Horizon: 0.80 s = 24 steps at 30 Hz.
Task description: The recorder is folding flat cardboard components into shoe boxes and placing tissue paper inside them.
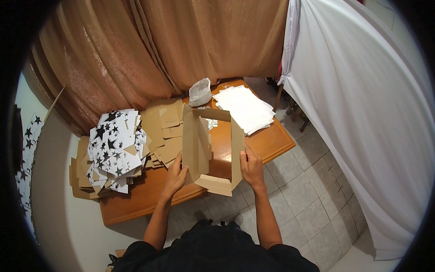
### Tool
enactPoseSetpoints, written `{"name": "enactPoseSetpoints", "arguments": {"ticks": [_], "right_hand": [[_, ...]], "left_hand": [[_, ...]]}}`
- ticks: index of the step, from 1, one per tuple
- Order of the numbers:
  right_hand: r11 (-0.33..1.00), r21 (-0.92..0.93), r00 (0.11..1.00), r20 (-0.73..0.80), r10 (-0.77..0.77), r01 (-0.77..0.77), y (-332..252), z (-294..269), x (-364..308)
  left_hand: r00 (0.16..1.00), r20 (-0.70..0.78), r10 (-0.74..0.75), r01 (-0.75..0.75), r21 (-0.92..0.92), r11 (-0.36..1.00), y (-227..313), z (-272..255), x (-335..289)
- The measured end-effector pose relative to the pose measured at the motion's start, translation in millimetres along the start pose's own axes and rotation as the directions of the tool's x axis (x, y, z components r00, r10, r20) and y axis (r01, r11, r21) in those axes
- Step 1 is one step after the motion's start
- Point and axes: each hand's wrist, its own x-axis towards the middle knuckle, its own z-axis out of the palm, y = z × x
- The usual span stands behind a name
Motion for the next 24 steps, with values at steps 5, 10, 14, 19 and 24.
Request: {"name": "enactPoseSetpoints", "arguments": {"ticks": [5,10,14,19,24], "right_hand": [[0.999,0.044,1.000,0.006,0.006,-0.006,14.8,-19.5,10.3],[0.999,-0.031,0.999,0.026,0.033,-0.032,26.8,-29.6,22.9],[0.993,-0.103,0.996,0.060,0.068,-0.061,35.7,-36.7,36.7],[0.981,-0.193,0.999,0.033,-0.009,0.015,44.8,-30.6,63.9],[0.962,-0.265,0.975,0.191,0.116,-0.062,52.0,-18.9,98.7]], "left_hand": [[0.997,0.037,-0.065,0.068,-0.063,0.996,4.3,20.6,2.6],[0.989,0.053,-0.137,0.140,-0.060,0.988,20.3,40.7,13.2],[0.995,0.051,-0.090,0.094,-0.078,0.992,-8.5,69.9,28.9],[0.977,0.113,-0.183,0.193,-0.082,0.978,-28.1,90.5,55.3],[0.980,0.119,-0.158,0.161,-0.021,0.987,-39.2,92.4,82.7]]}}
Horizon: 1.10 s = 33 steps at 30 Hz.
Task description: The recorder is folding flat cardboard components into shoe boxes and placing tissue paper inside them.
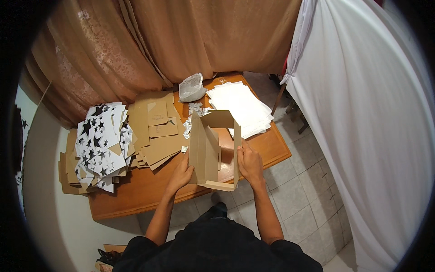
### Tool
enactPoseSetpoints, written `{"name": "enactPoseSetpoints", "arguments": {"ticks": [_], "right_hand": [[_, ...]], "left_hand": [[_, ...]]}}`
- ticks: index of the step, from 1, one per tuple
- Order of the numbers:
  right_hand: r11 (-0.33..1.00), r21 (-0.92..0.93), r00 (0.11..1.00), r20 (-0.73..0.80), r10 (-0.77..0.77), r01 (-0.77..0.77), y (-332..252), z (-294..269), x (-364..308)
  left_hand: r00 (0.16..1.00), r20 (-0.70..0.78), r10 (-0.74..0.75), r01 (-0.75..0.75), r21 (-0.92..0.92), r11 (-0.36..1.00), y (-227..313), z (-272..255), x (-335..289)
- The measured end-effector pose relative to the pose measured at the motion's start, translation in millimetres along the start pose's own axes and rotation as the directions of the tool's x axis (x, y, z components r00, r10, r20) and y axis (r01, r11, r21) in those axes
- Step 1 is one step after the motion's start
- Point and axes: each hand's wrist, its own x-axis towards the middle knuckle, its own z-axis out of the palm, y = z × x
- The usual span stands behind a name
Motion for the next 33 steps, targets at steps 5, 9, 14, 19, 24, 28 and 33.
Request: {"name": "enactPoseSetpoints", "arguments": {"ticks": [5,9,14,19,24,28,33], "right_hand": [[1.000,0.007,0.999,0.033,0.005,-0.005,6.6,19.8,37.9],[0.998,-0.069,0.991,0.130,0.018,-0.009,12.8,41.7,55.0],[0.999,-0.036,0.989,0.145,-0.026,0.032,33.8,67.8,68.0],[0.997,-0.071,0.979,0.202,-0.003,0.017,55.5,88.8,80.4],[0.997,-0.039,0.979,0.196,-0.052,0.061,83.6,110.1,83.5],[0.996,0.055,0.975,0.204,-0.085,0.075,95.9,121.6,84.1],[0.990,0.132,0.967,0.246,-0.072,0.040,99.9,128.2,87.0]], "left_hand": [[1.000,0.015,0.024,-0.024,0.015,1.000,-8.4,-3.0,25.9],[1.000,0.009,-0.023,0.022,0.109,0.994,-19.6,-3.2,37.2],[0.997,0.065,-0.038,0.033,0.085,0.996,-42.8,12.3,45.1],[0.985,0.085,-0.148,0.134,0.151,0.979,-52.8,31.4,54.7],[0.990,0.057,-0.126,0.116,0.152,0.981,-74.7,55.3,56.3],[0.982,0.076,-0.175,0.162,0.158,0.974,-90.2,72.2,58.0],[0.982,0.051,-0.180,0.171,0.148,0.974,-99.2,79.6,63.0]]}}
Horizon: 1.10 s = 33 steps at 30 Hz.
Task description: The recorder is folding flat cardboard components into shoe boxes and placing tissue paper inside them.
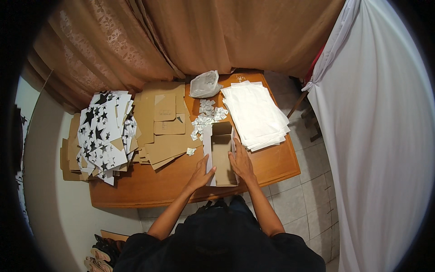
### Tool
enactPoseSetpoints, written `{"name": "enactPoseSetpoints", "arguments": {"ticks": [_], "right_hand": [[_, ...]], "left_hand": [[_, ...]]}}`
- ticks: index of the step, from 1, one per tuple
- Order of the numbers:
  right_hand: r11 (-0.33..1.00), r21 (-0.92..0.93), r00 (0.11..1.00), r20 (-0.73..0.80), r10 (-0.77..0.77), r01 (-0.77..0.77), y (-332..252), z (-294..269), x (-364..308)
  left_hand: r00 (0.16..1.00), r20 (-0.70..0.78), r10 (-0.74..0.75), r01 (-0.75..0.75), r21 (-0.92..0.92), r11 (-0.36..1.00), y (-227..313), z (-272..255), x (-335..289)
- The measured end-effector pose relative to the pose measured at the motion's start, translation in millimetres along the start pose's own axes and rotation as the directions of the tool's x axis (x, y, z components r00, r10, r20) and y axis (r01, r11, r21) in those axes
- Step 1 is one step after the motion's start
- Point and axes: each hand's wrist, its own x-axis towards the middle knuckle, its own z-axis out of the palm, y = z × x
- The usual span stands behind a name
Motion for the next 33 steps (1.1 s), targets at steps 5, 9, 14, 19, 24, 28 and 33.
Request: {"name": "enactPoseSetpoints", "arguments": {"ticks": [5,9,14,19,24,28,33], "right_hand": [[0.999,0.002,0.993,0.110,-0.040,0.040,-2.9,2.0,0.2],[0.989,-0.147,0.991,0.134,-0.005,0.025,-2.4,9.1,-3.0],[0.961,-0.278,0.978,0.201,0.052,0.006,10.0,16.4,-7.0],[0.921,-0.384,0.975,0.218,0.028,0.060,19.2,14.7,-0.1],[0.889,-0.441,0.961,0.275,0.001,0.125,-0.7,-2.3,37.2],[0.896,-0.391,0.944,0.320,-0.080,0.209,1.2,-10.2,67.3],[0.903,-0.389,0.930,0.365,-0.033,0.184,-0.4,-10.7,79.0]], "left_hand": [[0.994,-0.107,0.031,-0.041,-0.093,0.995,-2.8,0.4,5.8],[0.993,-0.114,0.027,-0.038,-0.102,0.994,4.5,-1.4,8.0],[0.993,-0.098,0.061,-0.076,-0.159,0.984,12.6,-8.4,7.9],[0.996,-0.066,0.067,-0.075,-0.124,0.989,17.5,-8.3,7.2],[0.994,-0.070,0.085,-0.093,-0.122,0.988,7.9,-0.4,11.1],[0.991,-0.090,0.095,-0.093,0.027,0.995,9.5,3.9,12.7],[0.999,0.012,0.041,-0.042,0.151,0.988,25.7,0.9,3.7]]}}
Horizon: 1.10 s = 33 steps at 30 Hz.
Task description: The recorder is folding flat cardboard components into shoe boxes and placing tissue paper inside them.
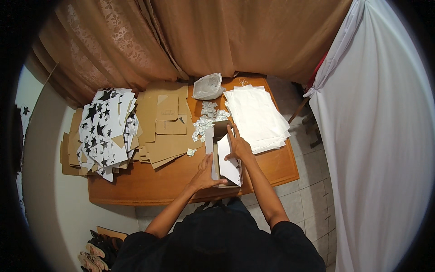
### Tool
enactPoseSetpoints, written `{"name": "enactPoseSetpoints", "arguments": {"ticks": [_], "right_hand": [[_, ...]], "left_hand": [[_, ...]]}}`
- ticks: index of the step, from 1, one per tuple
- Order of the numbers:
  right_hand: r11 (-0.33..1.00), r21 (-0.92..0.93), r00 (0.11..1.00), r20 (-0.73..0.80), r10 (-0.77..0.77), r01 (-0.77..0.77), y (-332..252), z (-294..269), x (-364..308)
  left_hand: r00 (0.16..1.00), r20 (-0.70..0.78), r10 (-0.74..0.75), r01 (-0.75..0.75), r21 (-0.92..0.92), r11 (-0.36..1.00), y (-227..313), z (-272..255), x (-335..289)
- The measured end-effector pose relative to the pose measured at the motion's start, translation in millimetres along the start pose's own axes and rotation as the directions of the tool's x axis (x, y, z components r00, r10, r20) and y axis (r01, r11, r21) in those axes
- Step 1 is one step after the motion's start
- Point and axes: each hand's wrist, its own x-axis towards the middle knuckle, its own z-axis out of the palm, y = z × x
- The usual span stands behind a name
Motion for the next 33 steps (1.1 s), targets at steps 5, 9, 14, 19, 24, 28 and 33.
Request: {"name": "enactPoseSetpoints", "arguments": {"ticks": [5,9,14,19,24,28,33], "right_hand": [[0.992,-0.070,0.991,0.070,0.110,-0.105,3.2,4.2,-1.4],[0.989,-0.051,0.985,0.094,0.143,-0.139,10.2,12.6,-1.8],[0.992,-0.022,0.988,0.089,0.123,-0.121,17.4,18.1,1.1],[0.989,-0.050,0.983,0.115,0.146,-0.142,8.9,6.2,2.9],[0.983,-0.066,0.976,0.122,0.179,-0.172,8.2,3.6,3.9],[0.988,-0.023,0.987,0.042,0.155,-0.154,10.9,6.3,0.2],[0.986,0.105,0.984,-0.110,0.138,-0.127,14.0,17.5,-21.4]], "left_hand": [[0.978,0.203,-0.044,-0.015,0.282,0.959,34.3,-14.9,-6.8],[0.984,0.178,-0.008,-0.047,0.301,0.952,34.8,-9.6,-6.5],[0.991,0.108,0.083,-0.108,0.253,0.961,18.6,4.3,-2.1],[0.984,0.104,0.147,-0.170,0.265,0.949,26.4,2.9,-8.1],[0.975,0.212,0.062,-0.129,0.318,0.939,29.9,0.0,-12.9],[0.983,0.156,0.095,-0.145,0.352,0.925,21.5,8.3,-9.2],[0.981,0.149,0.127,-0.176,0.382,0.907,8.3,15.4,-5.7]]}}
